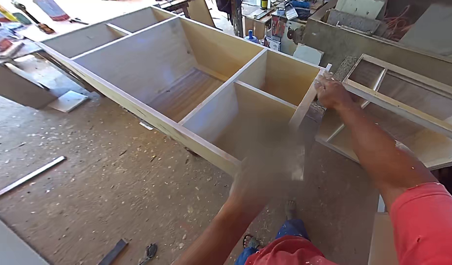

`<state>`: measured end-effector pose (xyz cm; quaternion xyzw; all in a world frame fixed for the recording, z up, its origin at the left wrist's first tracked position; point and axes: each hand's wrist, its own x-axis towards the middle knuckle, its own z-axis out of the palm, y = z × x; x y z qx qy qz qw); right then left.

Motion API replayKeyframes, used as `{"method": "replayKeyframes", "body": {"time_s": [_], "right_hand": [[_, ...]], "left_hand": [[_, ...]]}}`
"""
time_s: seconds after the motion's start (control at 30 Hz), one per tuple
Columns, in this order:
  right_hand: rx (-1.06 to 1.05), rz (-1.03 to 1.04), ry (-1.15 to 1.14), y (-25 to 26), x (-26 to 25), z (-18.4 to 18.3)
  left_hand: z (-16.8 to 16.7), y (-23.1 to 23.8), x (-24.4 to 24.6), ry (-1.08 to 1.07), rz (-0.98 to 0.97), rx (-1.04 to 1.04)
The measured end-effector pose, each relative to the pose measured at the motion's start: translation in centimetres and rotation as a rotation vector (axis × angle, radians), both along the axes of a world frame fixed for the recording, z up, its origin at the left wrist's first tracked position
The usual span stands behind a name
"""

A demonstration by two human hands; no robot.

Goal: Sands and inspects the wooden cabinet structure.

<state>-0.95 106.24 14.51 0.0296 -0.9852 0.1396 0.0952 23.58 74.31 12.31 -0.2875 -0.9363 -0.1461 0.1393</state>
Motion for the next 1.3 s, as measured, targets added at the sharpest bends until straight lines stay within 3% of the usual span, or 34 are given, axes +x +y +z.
{"method": "replayKeyframes", "body": {"time_s": [0.07,0.1,0.2,0.27,0.4,0.5,0.57,0.67,0.73,0.93,1.0,1.1,1.17,1.3], "right_hand": [[0.004,0.034,-0.060,-0.1,-2.2,-0.6],[0.016,0.051,-0.088,0.4,-3.6,-1.0],[0.045,0.133,-0.130,3.5,-7.6,-2.9],[0.009,0.232,-0.045,5.3,-10.0,-5.2],[-0.189,0.308,0.237,5.3,-11.0,-8.2],[-0.207,0.309,0.318,5.9,-11.3,-9.1],[-0.209,0.333,0.355,6.3,-11.7,-9.4],[-0.266,0.365,0.387,6.1,-11.7,-9.8],[-0.332,0.375,0.420,5.4,-11.5,-10.1],[-0.320,0.377,0.444,6.1,-12.1,-10.3],[-0.264,0.392,0.431,6.6,-12.4,-10.2],[-0.322,0.409,0.472,6.1,-12.5,-10.4],[-0.402,0.404,0.498,5.5,-12.4,-10.7],[-0.431,0.383,0.526,5.2,-12.6,-10.8]], "left_hand": [[-0.8,2.3,-2.5,-0.244,0.013,-0.209],[-1.5,2.4,-2.7,-0.266,0.022,-0.243],[-3.1,1.1,-1.0,-0.113,0.017,-0.248],[-2.9,2.7,-1.5,-0.082,0.020,-0.248],[-1.7,12.2,-11.0,-0.149,-0.020,-0.243],[-1.4,17.4,-17.8,-0.189,-0.036,-0.244],[-1.9,16.6,-16.6,-0.209,-0.032,-0.195],[-3.1,11.7,-8.3,-0.163,0.075,-0.124],[-2.8,10.1,-5.4,-0.149,0.150,-0.137],[-2.2,15.7,-16.9,-0.154,0.094,-0.123],[-2.5,14.8,-15.9,-0.174,0.088,-0.123],[-3.0,10.0,-8.1,-0.181,0.153,-0.097],[-2.6,8.6,-5.5,-0.169,0.180,-0.131],[-2.2,12.7,-12.5,-0.098,0.118,-0.138]]}}
